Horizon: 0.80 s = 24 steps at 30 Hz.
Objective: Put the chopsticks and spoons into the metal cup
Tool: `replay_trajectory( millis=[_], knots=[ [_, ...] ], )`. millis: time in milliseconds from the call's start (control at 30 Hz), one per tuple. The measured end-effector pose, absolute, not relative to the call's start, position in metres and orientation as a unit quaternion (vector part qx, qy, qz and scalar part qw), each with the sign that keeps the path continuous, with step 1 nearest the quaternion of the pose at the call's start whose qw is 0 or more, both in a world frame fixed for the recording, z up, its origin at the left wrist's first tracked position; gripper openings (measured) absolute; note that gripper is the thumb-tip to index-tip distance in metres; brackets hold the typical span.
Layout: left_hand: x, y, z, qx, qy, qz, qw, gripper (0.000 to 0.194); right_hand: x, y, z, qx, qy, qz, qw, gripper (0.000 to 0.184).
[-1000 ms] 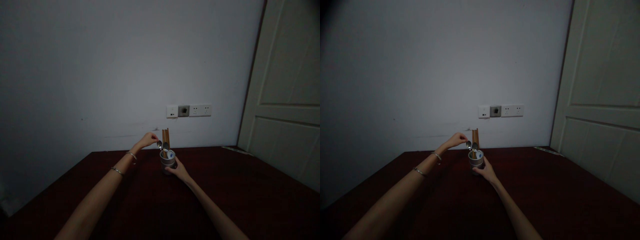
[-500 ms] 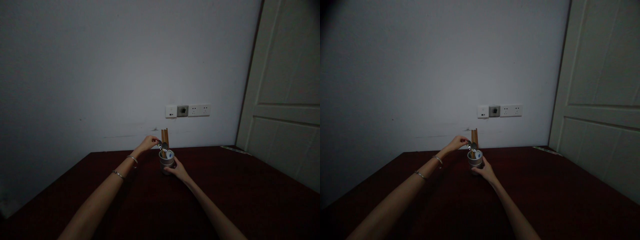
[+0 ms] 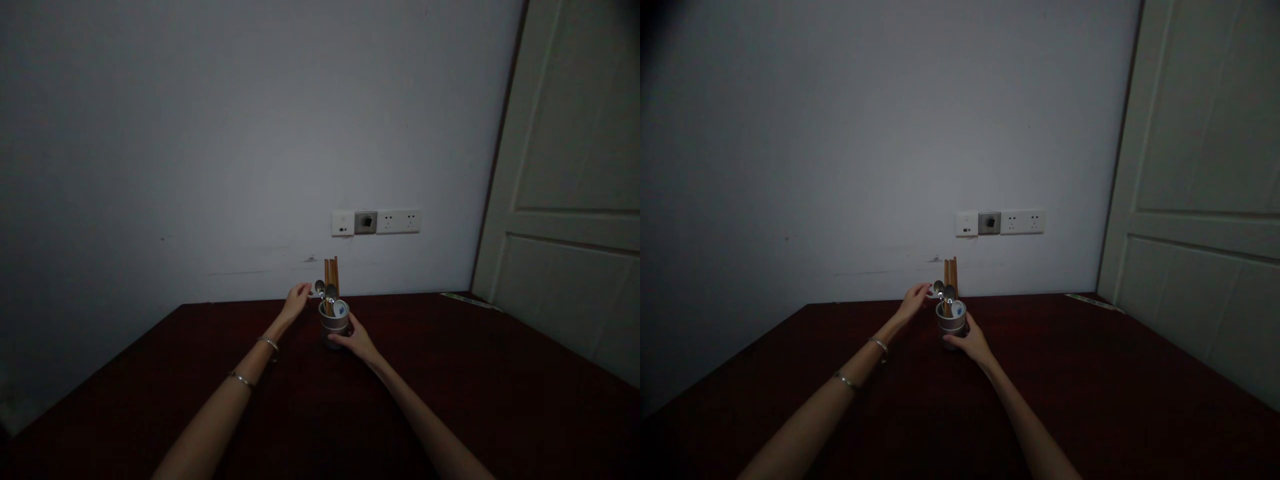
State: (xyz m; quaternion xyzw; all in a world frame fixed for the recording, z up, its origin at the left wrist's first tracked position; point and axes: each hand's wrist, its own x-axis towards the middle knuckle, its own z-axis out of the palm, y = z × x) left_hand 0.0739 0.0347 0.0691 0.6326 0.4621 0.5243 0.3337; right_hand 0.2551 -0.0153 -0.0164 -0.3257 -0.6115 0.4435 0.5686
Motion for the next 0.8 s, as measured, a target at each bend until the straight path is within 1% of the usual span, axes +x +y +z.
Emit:
replay_trajectory(
  millis=[133,267,467,733,800],
  knots=[
    [0.07,0.031,0.043,0.536,0.492,0.551,0.407,0.034,0.255,-0.016,-0.016,-0.321,-0.612,0.448,0.568,0.083],
    [0.063,0.023,0.021,0.497,0.506,0.556,0.434,0.033,0.256,-0.018,-0.014,-0.317,-0.611,0.449,0.569,0.083],
    [0.056,0.017,-0.002,0.498,0.493,0.566,0.434,0.028,0.256,-0.017,-0.015,-0.318,-0.588,0.46,0.584,0.085],
    [0.056,0.01,-0.008,0.553,0.488,0.542,0.404,0.028,0.268,-0.013,-0.015,-0.334,-0.552,0.471,0.602,0.094],
    [0.054,0.009,-0.01,0.557,0.491,0.538,0.399,0.029,0.281,-0.011,-0.01,-0.358,-0.531,0.465,0.61,0.093]
  ],
)
